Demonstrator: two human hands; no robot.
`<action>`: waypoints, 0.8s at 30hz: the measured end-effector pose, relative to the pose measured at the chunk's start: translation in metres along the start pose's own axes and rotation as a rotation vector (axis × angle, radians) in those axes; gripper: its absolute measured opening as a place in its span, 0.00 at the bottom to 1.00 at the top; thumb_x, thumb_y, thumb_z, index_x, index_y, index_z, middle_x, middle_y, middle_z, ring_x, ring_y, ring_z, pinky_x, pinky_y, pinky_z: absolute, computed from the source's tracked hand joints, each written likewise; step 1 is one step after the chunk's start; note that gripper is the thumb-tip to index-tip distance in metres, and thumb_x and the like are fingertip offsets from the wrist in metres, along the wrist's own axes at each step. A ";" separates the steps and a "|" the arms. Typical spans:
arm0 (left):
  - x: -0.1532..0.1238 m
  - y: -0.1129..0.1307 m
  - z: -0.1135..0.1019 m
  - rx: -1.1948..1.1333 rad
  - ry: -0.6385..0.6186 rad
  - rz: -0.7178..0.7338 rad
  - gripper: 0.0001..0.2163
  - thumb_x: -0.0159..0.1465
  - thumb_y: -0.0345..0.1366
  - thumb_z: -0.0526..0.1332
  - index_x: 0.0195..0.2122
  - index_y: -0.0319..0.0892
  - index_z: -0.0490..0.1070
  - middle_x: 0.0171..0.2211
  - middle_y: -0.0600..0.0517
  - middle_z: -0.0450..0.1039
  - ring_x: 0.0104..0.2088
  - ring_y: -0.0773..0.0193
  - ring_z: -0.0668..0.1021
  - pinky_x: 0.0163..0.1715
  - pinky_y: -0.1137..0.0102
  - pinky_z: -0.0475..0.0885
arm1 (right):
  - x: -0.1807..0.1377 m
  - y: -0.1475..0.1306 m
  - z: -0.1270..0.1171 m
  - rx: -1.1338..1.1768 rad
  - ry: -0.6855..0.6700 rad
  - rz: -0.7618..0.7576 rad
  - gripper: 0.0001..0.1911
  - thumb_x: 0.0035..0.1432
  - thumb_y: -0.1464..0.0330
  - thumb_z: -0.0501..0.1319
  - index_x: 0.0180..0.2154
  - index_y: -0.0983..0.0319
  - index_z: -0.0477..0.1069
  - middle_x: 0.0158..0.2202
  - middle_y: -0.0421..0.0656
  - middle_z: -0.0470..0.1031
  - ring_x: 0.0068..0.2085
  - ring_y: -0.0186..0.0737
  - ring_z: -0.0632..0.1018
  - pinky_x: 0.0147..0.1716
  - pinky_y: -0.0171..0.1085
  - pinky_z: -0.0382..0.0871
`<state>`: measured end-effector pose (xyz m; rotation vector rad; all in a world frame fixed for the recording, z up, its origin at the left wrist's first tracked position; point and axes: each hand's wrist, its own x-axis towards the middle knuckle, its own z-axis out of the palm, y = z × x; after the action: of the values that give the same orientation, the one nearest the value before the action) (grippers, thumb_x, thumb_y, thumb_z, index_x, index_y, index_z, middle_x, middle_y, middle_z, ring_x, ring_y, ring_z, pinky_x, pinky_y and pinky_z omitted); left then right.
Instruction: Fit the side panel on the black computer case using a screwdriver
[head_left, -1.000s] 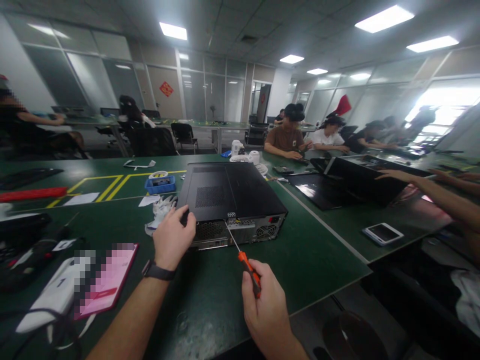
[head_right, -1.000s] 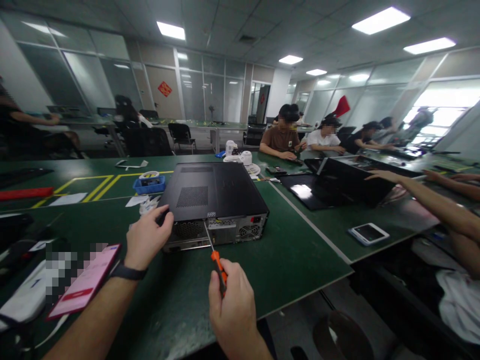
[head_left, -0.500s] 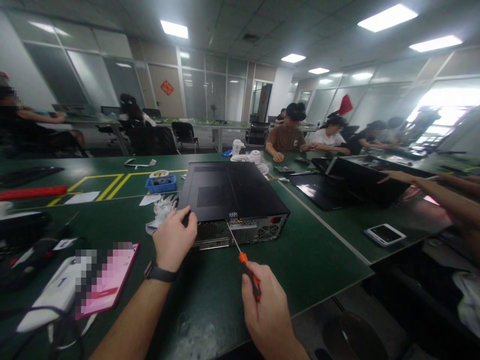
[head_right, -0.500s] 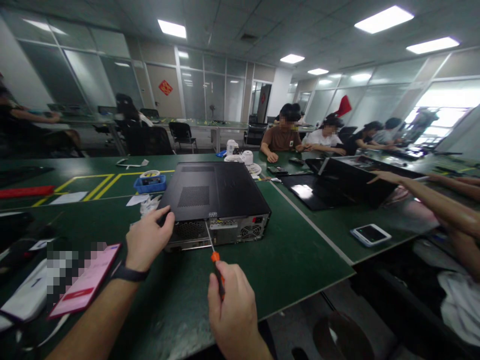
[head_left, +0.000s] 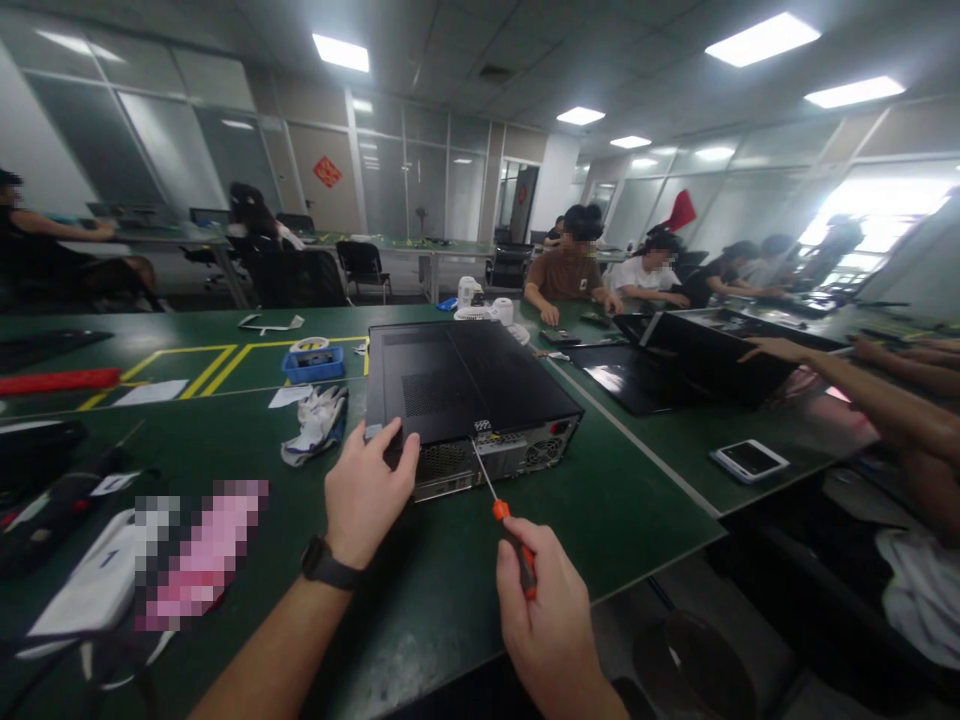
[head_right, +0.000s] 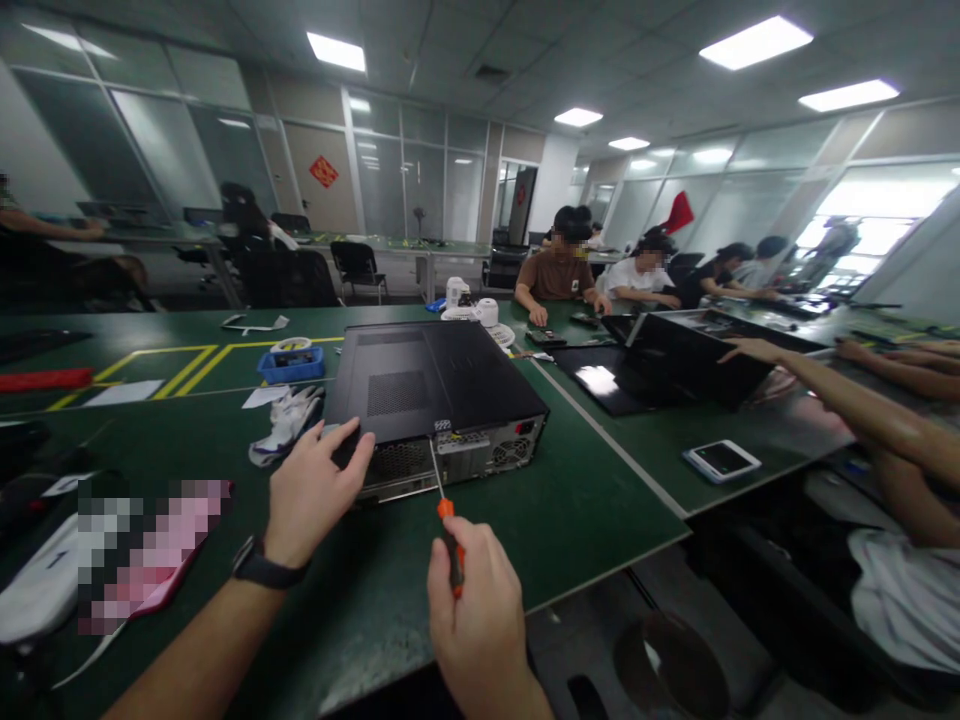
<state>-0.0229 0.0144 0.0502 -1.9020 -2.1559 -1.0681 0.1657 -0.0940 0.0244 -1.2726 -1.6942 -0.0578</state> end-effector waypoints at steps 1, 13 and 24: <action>0.001 -0.002 0.000 0.004 -0.006 0.015 0.24 0.68 0.52 0.54 0.56 0.46 0.77 0.58 0.38 0.74 0.60 0.45 0.74 0.53 0.55 0.73 | -0.001 0.002 -0.001 0.009 -0.008 0.007 0.09 0.69 0.69 0.55 0.49 0.60 0.69 0.35 0.44 0.76 0.34 0.40 0.80 0.33 0.37 0.75; 0.048 0.029 0.010 0.177 -0.191 0.379 0.18 0.71 0.47 0.54 0.50 0.41 0.77 0.54 0.39 0.74 0.59 0.49 0.73 0.58 0.51 0.68 | -0.006 0.009 0.001 0.056 0.013 0.037 0.09 0.70 0.70 0.54 0.49 0.61 0.69 0.39 0.46 0.78 0.39 0.41 0.81 0.39 0.38 0.75; 0.074 0.022 0.031 0.267 -0.263 0.493 0.18 0.68 0.43 0.61 0.56 0.42 0.70 0.56 0.44 0.72 0.51 0.55 0.77 0.50 0.53 0.75 | -0.009 0.013 0.002 0.097 -0.001 0.096 0.11 0.70 0.68 0.53 0.49 0.61 0.70 0.43 0.48 0.80 0.43 0.43 0.82 0.43 0.40 0.76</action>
<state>-0.0081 0.0936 0.0727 -2.3526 -1.6720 -0.4409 0.1738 -0.0938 0.0107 -1.2792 -1.6151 0.0807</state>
